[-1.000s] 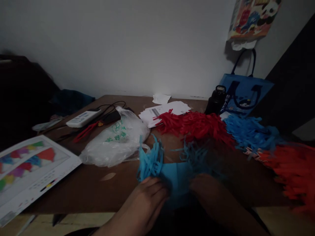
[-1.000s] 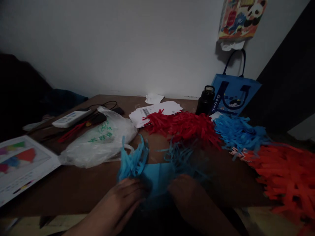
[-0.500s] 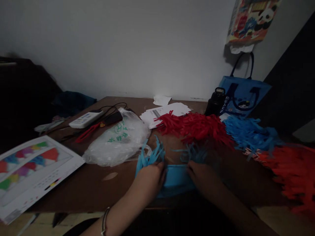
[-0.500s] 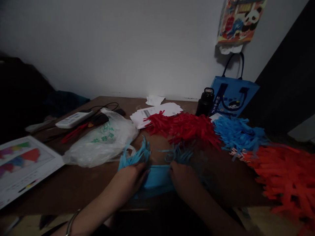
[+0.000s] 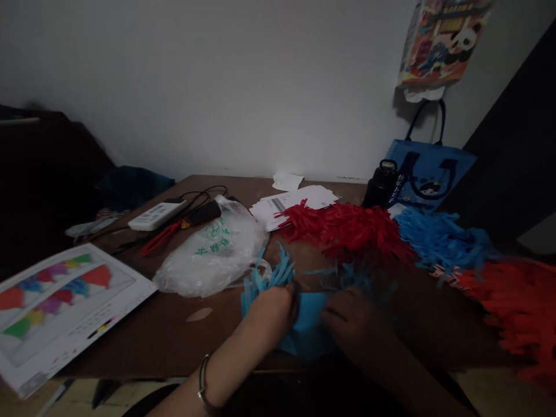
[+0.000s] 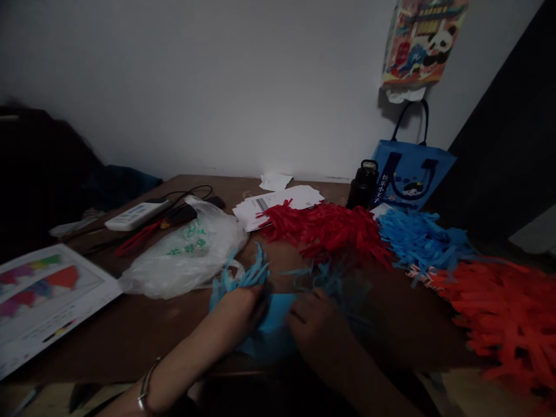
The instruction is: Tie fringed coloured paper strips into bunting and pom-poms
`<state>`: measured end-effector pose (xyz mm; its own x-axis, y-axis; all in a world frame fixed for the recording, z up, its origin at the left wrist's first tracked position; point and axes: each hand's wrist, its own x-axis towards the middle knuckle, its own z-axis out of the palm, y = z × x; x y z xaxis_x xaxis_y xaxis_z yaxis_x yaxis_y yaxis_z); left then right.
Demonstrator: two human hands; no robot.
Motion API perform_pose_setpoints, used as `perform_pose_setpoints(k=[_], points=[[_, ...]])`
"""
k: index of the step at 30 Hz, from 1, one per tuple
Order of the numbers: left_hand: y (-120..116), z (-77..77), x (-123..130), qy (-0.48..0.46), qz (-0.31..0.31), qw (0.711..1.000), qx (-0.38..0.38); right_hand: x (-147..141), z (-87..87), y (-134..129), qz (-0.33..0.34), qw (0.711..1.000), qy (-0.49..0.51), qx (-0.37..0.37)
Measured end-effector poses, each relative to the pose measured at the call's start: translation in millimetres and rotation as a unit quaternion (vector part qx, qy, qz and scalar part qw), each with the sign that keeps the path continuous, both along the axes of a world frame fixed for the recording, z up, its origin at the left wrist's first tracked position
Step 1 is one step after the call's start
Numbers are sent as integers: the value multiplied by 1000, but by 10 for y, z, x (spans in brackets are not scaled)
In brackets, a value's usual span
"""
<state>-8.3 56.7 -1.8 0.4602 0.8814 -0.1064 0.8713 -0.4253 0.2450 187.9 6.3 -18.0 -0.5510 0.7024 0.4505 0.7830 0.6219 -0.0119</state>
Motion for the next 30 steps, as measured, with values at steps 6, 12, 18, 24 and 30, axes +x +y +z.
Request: perform_pose_setpoints(k=[6,12,18,24,30], points=[[-27,-3,7,5,26,999,19,16,-181,-49,31,999,-38,-8],[-218,42,-66,-51,-167,958,227,31,-257,-23,35,998,-9,54],[-246,-103,-85,-18,-209,951,229,32,-175,-90,25,996,72,49],[-245,-231,-131,-36,-246,927,281,94,-272,-106,9,997,4,72],[-238,-255,-231,-72,-188,963,182,252,-367,-81,-27,996,21,76]])
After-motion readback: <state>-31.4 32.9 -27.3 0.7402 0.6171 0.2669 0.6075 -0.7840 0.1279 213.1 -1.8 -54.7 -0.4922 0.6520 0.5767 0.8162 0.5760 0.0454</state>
